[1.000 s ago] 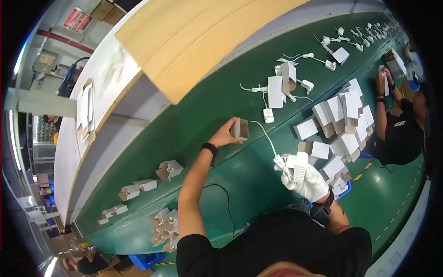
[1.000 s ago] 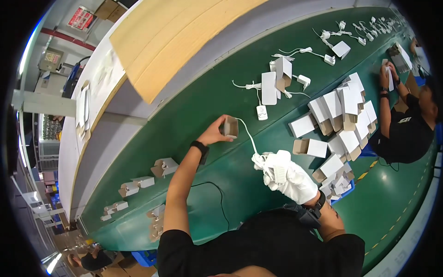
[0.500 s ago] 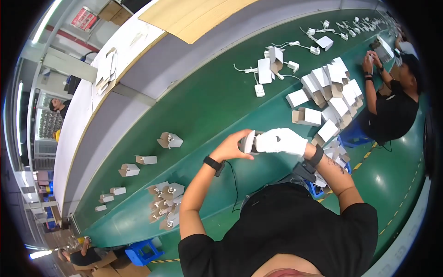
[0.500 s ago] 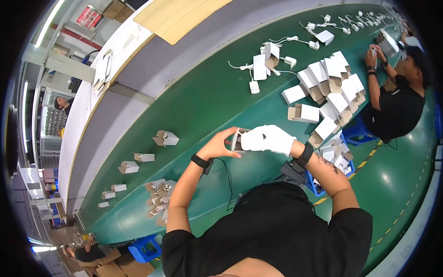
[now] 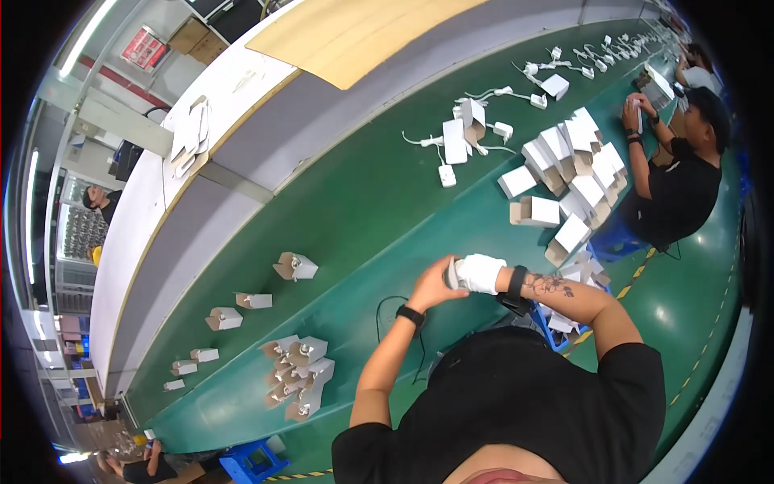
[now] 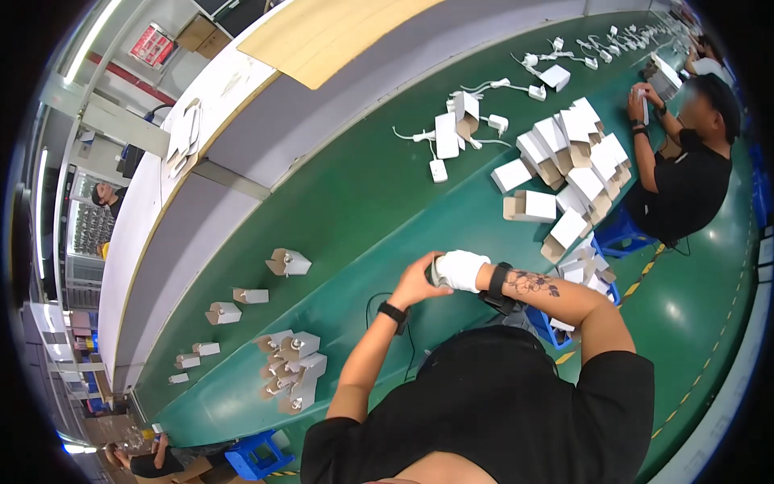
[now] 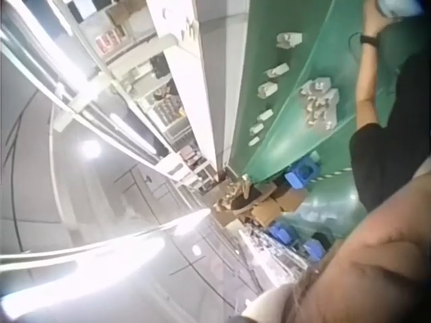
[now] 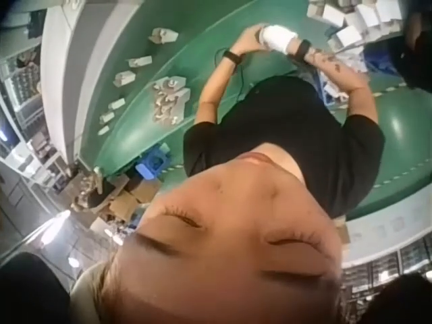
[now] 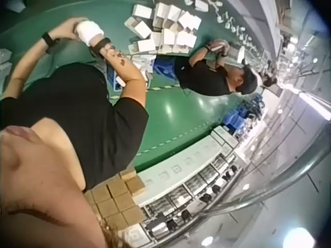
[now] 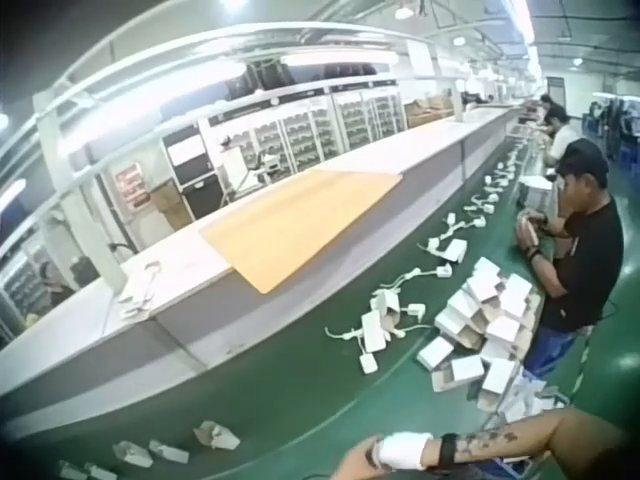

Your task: The person picks up a power adapter and a box, places the adapter inside the box, and sets the boxed adapter onto the conveyor belt, repeating the process several times.

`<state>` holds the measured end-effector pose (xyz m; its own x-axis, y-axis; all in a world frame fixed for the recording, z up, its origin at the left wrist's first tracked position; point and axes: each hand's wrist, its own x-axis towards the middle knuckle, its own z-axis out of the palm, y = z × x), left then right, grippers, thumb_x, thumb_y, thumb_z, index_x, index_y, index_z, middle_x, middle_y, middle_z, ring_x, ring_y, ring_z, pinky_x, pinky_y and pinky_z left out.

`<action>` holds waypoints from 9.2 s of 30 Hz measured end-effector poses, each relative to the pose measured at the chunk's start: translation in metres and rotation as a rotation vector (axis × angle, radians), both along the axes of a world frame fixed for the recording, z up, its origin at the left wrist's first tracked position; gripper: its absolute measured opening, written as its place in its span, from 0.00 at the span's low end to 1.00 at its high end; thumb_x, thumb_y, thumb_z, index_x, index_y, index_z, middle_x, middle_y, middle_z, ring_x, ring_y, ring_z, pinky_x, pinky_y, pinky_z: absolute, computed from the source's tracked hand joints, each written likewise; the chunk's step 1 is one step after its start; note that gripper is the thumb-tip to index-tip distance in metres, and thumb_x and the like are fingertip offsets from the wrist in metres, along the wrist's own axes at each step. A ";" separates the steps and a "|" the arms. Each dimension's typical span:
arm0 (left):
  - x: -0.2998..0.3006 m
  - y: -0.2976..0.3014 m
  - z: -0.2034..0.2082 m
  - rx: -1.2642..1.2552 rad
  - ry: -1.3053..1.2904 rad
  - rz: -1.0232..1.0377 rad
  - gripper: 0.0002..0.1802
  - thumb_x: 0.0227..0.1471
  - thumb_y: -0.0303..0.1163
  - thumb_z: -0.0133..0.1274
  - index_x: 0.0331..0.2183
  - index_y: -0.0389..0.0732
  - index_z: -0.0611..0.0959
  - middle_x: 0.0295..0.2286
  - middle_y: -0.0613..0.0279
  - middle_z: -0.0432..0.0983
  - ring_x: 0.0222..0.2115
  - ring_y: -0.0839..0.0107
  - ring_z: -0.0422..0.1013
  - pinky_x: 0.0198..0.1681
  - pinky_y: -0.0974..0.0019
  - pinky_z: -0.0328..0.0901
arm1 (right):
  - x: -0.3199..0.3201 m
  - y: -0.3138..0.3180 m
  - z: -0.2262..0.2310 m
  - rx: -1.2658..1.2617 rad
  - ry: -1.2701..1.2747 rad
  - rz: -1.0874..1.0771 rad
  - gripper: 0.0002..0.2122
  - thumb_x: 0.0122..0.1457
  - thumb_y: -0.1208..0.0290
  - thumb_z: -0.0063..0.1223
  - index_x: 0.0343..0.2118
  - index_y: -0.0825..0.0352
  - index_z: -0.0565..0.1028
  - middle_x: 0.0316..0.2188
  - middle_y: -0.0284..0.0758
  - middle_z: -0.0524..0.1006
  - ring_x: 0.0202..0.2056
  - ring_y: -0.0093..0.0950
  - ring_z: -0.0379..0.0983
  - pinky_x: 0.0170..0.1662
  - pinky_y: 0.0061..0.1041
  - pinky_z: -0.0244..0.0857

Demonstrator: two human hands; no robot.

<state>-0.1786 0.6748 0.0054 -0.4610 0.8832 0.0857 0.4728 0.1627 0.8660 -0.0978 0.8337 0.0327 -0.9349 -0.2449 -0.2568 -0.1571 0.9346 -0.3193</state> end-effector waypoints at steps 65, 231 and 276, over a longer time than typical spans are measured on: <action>-0.269 0.227 -0.055 -0.189 1.236 -0.094 0.39 0.46 0.22 0.45 0.59 0.61 0.57 0.59 0.58 0.49 0.61 0.61 0.44 0.59 0.41 0.42 | -0.009 0.170 -0.013 -2.231 -0.112 -0.525 0.37 0.49 0.51 0.59 0.56 0.70 0.58 0.49 0.40 0.66 0.40 0.29 0.67 0.33 0.20 0.64; -0.098 0.024 0.038 -0.149 0.894 0.036 0.37 0.26 0.28 0.60 0.46 0.55 0.73 0.46 0.69 0.69 0.49 0.64 0.64 0.45 0.62 0.67 | 0.053 0.033 0.016 -2.512 -0.679 -0.416 0.26 0.60 0.56 0.46 0.54 0.70 0.59 0.46 0.49 0.64 0.37 0.29 0.69 0.34 0.22 0.66; -0.225 -0.076 -0.139 0.456 -0.270 0.915 0.42 0.36 0.25 0.64 0.52 0.39 0.60 0.47 0.58 0.62 0.48 0.65 0.59 0.53 0.64 0.53 | -0.251 0.062 -0.101 0.304 0.934 0.427 0.07 0.48 0.65 0.49 0.26 0.61 0.73 0.33 0.33 0.75 0.36 0.30 0.72 0.33 0.30 0.65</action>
